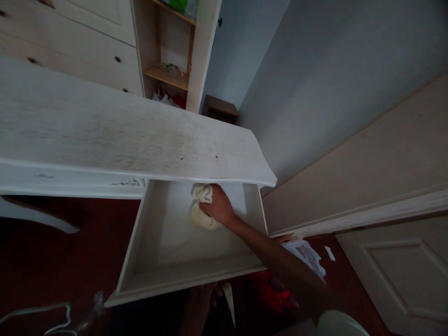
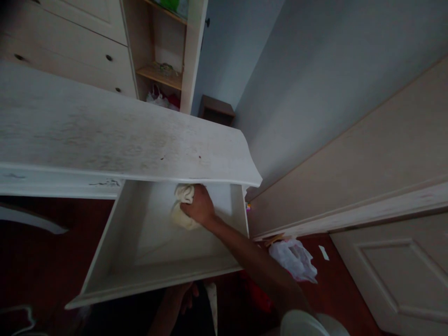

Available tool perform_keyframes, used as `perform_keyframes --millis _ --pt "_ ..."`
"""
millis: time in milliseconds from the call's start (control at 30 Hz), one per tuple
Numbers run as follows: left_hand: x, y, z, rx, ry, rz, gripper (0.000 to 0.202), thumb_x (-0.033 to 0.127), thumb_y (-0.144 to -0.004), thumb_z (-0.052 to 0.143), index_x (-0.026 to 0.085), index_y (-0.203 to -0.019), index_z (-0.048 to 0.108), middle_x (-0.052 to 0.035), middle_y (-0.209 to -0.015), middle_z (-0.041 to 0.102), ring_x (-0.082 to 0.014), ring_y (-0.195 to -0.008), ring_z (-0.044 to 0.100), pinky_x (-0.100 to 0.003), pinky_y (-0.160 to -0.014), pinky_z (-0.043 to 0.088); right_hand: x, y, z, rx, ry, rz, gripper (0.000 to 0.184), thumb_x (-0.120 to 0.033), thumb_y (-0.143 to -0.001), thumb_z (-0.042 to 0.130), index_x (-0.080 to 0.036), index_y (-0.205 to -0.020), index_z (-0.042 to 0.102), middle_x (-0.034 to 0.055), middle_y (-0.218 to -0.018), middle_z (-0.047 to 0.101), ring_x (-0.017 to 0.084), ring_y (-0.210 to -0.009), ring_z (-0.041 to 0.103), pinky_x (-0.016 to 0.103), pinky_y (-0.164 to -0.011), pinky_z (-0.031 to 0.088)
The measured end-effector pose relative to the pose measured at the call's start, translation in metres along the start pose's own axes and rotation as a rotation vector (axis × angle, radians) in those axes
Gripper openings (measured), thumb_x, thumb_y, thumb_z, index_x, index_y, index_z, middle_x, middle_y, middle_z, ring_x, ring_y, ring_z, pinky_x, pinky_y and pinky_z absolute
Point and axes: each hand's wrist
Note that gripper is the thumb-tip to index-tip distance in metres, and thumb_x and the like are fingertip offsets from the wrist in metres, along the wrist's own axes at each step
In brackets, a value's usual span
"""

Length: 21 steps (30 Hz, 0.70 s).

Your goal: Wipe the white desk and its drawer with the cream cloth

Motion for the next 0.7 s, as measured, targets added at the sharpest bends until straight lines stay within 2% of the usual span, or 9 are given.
perform_keyframes --millis 167,300,433,600,700 --pt "0.014 0.015 0.005 0.042 0.044 0.047 0.058 0.073 -0.081 0.041 0.019 -0.072 0.062 -0.0046 -0.071 0.062 -0.0141 -0.059 0.049 -0.027 -0.058 0.037 -0.058 -0.002 0.041 -0.169 0.071 -0.265 0.062 -0.032 -0.069 0.073 -0.016 -0.123 0.048 0.0156 -0.129 0.053 0.030 -0.125 0.045 0.045 -0.108 0.038" --pt "0.018 0.019 0.010 0.074 0.090 0.056 0.059 0.074 -0.077 0.040 0.018 -0.068 0.058 -0.0042 -0.070 0.060 -0.0116 -0.055 0.043 -0.027 -0.055 0.034 -0.093 -0.002 0.059 -0.289 0.151 -0.462 0.060 -0.033 -0.072 0.075 -0.012 -0.123 0.050 0.0188 -0.134 0.050 0.032 -0.127 0.044 0.045 -0.108 0.039" --pt "0.019 0.018 0.010 0.076 0.115 0.064 0.058 0.072 -0.075 0.041 0.017 -0.067 0.057 -0.0047 -0.070 0.060 -0.0112 -0.054 0.044 -0.027 -0.054 0.032 -0.106 0.008 0.058 -0.374 0.288 -0.550 0.047 -0.033 -0.076 0.072 -0.008 -0.114 0.058 0.0195 -0.124 0.057 0.031 -0.114 0.053 0.044 -0.098 0.047" --pt "0.018 0.018 0.010 0.082 0.106 0.074 0.057 0.070 -0.078 0.041 0.017 -0.065 0.057 -0.0032 -0.064 0.057 -0.0111 -0.054 0.044 -0.026 -0.052 0.030 -0.105 0.035 0.044 -0.650 0.387 -0.918 0.030 -0.030 -0.079 0.069 -0.012 -0.102 0.067 0.0142 -0.112 0.065 0.027 -0.100 0.060 0.039 -0.088 0.051" --pt "0.020 0.018 0.009 0.085 0.095 0.063 0.057 0.071 -0.078 0.041 0.018 -0.063 0.056 -0.0021 -0.059 0.055 -0.0104 -0.051 0.041 -0.026 -0.052 0.030 -0.106 0.041 0.037 -0.801 0.346 -1.041 0.024 -0.024 -0.079 0.067 -0.018 -0.102 0.069 0.0082 -0.113 0.068 0.024 -0.101 0.062 0.036 -0.087 0.050"
Point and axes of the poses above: each hand's wrist, its own y-axis away from the middle knuckle, its own z-axis out of the palm, x = y × z
